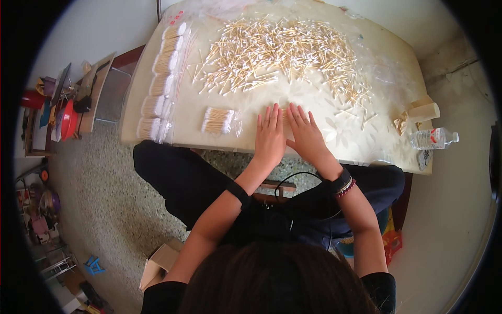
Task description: The recorder is organizing cotton swabs into bundles and placing them into small plastic bags.
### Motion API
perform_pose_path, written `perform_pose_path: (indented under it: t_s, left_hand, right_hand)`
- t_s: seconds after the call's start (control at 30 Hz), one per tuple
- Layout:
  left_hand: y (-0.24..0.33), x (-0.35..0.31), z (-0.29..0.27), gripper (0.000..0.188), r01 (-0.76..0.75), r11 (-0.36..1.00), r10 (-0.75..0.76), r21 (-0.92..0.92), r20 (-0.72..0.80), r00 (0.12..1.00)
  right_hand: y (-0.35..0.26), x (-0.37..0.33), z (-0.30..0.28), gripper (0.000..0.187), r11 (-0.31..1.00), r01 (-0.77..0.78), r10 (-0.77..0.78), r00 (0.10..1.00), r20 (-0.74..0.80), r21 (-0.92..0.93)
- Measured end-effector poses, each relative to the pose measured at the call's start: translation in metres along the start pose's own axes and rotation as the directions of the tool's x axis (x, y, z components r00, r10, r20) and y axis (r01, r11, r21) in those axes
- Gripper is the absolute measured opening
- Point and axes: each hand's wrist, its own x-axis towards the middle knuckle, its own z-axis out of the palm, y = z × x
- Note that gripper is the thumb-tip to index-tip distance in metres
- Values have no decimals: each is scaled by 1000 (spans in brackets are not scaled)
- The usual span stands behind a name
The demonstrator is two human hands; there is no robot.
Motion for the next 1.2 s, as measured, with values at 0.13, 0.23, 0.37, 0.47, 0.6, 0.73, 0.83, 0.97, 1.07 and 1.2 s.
perform_pose_path:
  t_s: [0.13,0.23,0.37,0.47,0.6,0.73,0.83,0.97,1.07,1.2]
  left_hand:
    - [-7,8,5,60,-8,1000,8,5,16,1000]
    - [-9,15,8,59,4,1000,-5,22,8,1000]
    - [-11,22,9,59,7,1000,-7,28,-16,1000]
    - [-13,25,7,59,5,999,-5,34,-11,1000]
    - [-10,20,6,58,8,1000,-8,28,15,1000]
    - [0,6,9,56,37,997,-37,61,7,999]
    - [7,-2,7,55,55,996,-57,69,27,998]
    - [14,-10,3,57,77,993,-83,84,71,994]
    - [13,-14,3,57,75,996,-76,38,48,996]
    - [13,-19,1,57,71,997,-73,40,44,996]
  right_hand:
    - [5,9,-1,88,1000,4,-3,999,48,-15]
    - [10,15,-2,93,1000,23,-22,999,47,-10]
    - [16,23,-1,93,1000,19,-19,995,96,1]
    - [16,26,-2,93,1000,14,-13,995,99,-4]
    - [10,18,2,92,1000,0,1,1000,31,-22]
    - [3,7,1,89,999,-4,6,999,52,-45]
    - [0,0,1,87,999,6,-5,1000,9,-53]
    - [-5,-8,2,83,997,0,2,1000,26,-75]
    - [-7,-11,4,82,997,-1,1,1000,1,-79]
    - [-13,-17,3,80,997,-19,18,1000,-3,-75]
